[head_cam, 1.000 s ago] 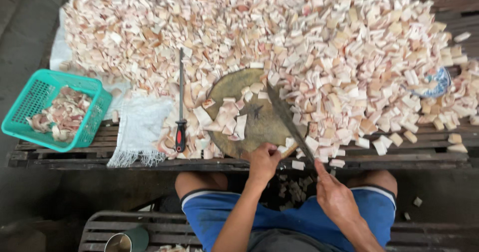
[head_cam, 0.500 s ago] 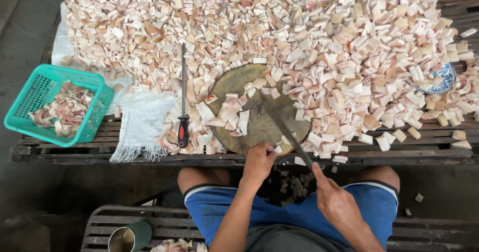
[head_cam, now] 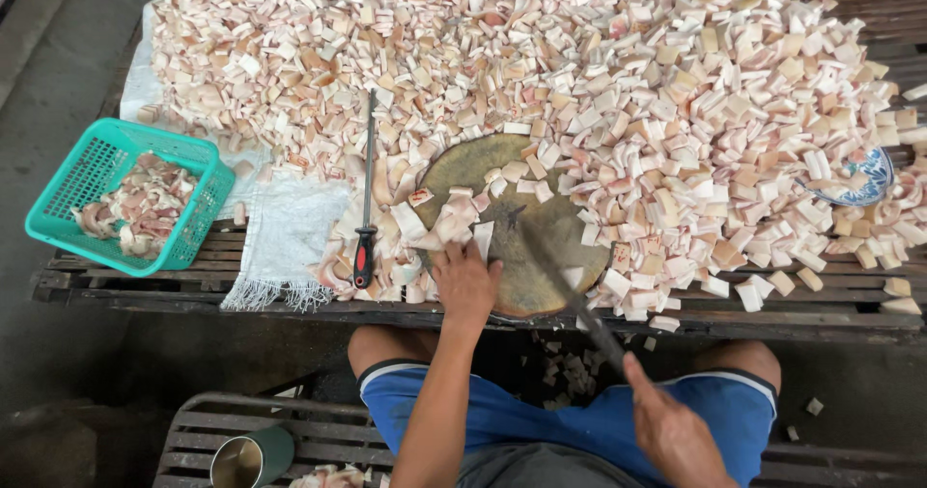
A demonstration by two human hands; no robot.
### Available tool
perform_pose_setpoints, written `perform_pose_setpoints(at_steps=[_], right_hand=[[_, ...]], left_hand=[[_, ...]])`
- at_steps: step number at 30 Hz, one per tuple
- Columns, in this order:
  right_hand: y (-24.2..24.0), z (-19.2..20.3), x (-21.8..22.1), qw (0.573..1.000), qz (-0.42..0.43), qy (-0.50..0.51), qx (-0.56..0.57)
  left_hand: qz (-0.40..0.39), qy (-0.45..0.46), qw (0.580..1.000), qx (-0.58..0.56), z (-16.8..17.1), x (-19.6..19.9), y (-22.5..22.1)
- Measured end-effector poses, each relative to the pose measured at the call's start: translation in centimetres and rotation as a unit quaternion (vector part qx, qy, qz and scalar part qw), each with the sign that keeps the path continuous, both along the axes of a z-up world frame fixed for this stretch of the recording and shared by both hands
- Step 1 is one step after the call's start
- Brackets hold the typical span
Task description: The person chops pieces of pork skin on a wooden board using a cleaver and occasionally sharpens the cleaver with a rod.
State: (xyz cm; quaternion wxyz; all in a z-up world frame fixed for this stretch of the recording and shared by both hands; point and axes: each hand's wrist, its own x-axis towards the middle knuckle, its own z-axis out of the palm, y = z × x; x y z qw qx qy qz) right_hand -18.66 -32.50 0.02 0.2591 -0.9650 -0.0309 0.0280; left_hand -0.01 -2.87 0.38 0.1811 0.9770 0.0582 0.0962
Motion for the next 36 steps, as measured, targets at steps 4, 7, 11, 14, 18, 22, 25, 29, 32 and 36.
perform_pose_setpoints(at_steps=[4, 7, 11, 14, 18, 22, 25, 29, 32, 36], right_hand=[[-1.4, 0.4, 3.8, 0.998, -0.060, -0.033, -0.011], [-2.1, 1.1, 5.0, 0.998, -0.043, -0.051, 0.022], [-1.6, 1.6, 4.8, 0.993, -0.072, -0.006, 0.093], [-0.6, 2.4, 4.1, 0.985, -0.110, 0.032, 0.127], [-0.1, 4.3, 3.6, 0.982, -0.098, -0.057, 0.153], [-0.5, 5.4, 2.9, 0.949, -0.059, -0.262, 0.164], [0.0, 4.4, 2.7, 0.946, -0.034, -0.298, 0.120], [2.0, 2.5, 2.4, 0.993, 0.042, -0.100, -0.041], [1.6, 2.8, 3.1, 0.997, 0.039, -0.045, -0.042], [0.4, 4.9, 3.6, 0.978, 0.005, -0.191, 0.083]], left_hand=[[0.055, 0.032, 0.998, 0.015, -0.9, 1.4, -1.4], [0.039, -0.002, 0.999, -0.026, -1.5, 1.1, -2.0], [-0.125, 0.044, 0.990, -0.058, -2.2, -1.6, -3.1], [-0.213, 0.067, 0.971, -0.091, -2.3, -3.6, -4.0], [-0.218, 0.038, 0.969, -0.107, -2.2, -4.7, -5.5], [-0.160, 0.013, 0.982, -0.103, -2.2, -4.8, -6.4], [-0.153, -0.010, 0.983, -0.104, -1.7, -5.0, -6.2], [-0.199, -0.018, 0.975, -0.099, -0.4, -6.0, -3.8], [-0.237, -0.003, 0.968, -0.087, 0.3, -6.1, -2.3], [-0.280, -0.027, 0.952, -0.121, 0.6, -5.2, -1.4]])
